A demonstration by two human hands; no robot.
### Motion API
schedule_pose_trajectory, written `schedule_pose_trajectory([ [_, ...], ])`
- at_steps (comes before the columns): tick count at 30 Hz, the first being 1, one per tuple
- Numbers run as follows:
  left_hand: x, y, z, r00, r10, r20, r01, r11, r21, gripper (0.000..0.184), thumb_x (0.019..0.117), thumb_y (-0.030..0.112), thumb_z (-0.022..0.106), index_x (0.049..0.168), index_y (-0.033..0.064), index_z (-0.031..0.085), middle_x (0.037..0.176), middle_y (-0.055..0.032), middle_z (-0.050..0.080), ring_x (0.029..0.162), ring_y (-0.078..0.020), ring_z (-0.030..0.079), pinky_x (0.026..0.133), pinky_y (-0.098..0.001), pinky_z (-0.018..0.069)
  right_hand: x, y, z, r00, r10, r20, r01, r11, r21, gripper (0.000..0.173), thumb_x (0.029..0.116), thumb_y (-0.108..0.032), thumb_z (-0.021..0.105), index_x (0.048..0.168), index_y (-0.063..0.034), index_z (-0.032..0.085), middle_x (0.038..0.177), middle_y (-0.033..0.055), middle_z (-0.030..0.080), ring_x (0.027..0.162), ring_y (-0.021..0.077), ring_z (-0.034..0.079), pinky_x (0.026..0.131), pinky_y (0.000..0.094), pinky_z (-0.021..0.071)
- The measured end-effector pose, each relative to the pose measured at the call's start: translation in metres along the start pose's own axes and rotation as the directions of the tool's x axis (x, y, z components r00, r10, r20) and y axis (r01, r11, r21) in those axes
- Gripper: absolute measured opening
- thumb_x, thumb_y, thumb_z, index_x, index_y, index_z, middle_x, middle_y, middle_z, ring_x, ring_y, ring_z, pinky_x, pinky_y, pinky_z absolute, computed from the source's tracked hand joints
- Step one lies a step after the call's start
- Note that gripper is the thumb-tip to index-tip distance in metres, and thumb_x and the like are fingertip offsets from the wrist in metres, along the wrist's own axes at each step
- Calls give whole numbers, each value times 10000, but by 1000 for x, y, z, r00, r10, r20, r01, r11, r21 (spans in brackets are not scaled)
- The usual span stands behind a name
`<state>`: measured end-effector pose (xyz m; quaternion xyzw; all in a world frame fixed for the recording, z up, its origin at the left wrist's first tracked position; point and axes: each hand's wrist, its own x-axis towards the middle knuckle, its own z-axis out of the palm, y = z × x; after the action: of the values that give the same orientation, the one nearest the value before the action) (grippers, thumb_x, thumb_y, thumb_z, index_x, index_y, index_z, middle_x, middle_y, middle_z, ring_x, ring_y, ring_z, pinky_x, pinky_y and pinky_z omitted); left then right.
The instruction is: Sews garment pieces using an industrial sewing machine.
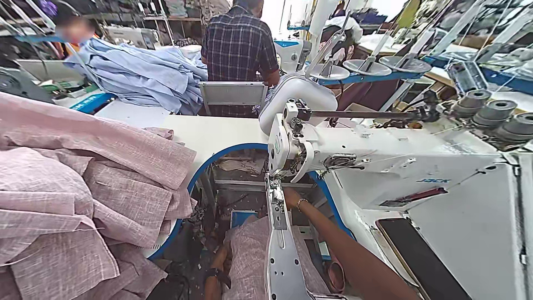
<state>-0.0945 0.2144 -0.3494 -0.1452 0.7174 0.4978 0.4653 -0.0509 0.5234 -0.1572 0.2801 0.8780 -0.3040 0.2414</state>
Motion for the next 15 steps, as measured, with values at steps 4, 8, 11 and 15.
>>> schedule_pose_trajectory([
  [4, 5, 2, 5, 995, 96, 37, -98, 995, 38, 399, 1089, 240, 507, 1299, -87, 598, 1273, -263, 635, 1154, -331, 618, 1017, -492, 474, -3, -4, -9, 998, -6, -66, 7, 1000, 12, 372, 1078, -206, 486, 1306, 52, 626, 1345, 281, 619, 1302, 414, 567, 1113, 575, 398],
  [8, 15, 35, 11, 946, 232, -224, -195, 965, 177, 408, 1063, 212, 553, 1274, -135, 597, 1275, -349, 607, 1214, -448, 584, 1046, -580, 442, 8, 18, -6, 998, 7, -66, -7, 1000, 1, 375, 1079, -207, 487, 1288, 73, 625, 1322, 295, 623, 1281, 423, 576, 1097, 583, 401],
  [11, -15, 89, 3, 845, 476, -244, -377, 853, 362, 398, 1097, 216, 461, 1271, -94, 640, 1264, -327, 640, 1234, -452, 599, 1073, -608, 419, 14, 32, 2, 987, 90, -131, -80, 993, 83, 428, 1102, -229, 444, 1358, 93, 564, 1404, 298, 570, 1353, 405, 529, 1151, 537, 369],
  [15, -128, 163, 13, 576, 788, -220, -818, 553, -159, 258, 1070, 80, 458, 1068, -59, 675, 854, -74, 703, 767, -87, 678, 757, -271, 579, -8, 41, 59, 996, 53, -69, -35, 970, 241, 503, 1115, -251, 415, 1459, 113, 455, 1460, 312, 517, 1392, 378, 499, 1181, 499, 352],
])
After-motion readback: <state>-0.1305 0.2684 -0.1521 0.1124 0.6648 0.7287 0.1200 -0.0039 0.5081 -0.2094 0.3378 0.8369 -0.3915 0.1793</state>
